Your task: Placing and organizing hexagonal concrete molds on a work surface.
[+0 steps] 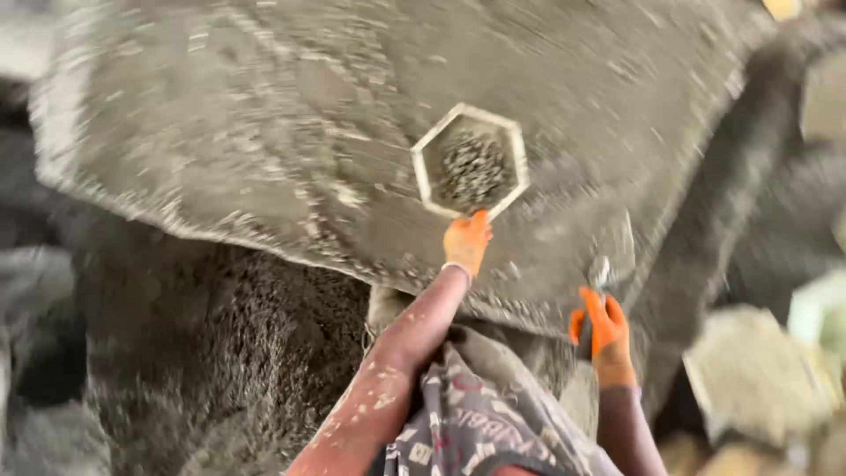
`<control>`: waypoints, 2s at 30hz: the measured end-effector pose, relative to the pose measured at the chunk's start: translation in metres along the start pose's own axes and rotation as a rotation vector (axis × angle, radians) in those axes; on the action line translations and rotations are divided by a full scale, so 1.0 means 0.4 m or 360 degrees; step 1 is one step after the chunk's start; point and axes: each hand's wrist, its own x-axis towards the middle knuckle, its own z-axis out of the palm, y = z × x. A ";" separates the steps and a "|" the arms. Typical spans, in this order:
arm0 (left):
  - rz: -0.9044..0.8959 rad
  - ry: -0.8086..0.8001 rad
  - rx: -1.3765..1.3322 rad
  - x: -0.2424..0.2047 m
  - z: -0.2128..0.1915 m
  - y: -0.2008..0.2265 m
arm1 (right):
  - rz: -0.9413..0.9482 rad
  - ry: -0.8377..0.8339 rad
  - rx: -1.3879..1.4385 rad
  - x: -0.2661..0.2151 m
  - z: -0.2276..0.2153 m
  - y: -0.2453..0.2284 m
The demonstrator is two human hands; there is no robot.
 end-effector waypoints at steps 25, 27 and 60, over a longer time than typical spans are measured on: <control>-0.0092 -0.0601 0.0711 -0.118 -0.388 -0.122 | -0.0559 0.0217 -0.2011 0.149 0.205 -0.191; -0.0049 -0.0628 0.0765 -0.119 -0.386 -0.120 | -0.0542 0.0119 -0.2023 0.127 0.186 -0.229; 0.1222 0.1284 0.1800 0.166 -0.905 0.393 | -0.1359 -0.0270 -0.2536 0.479 1.254 -0.483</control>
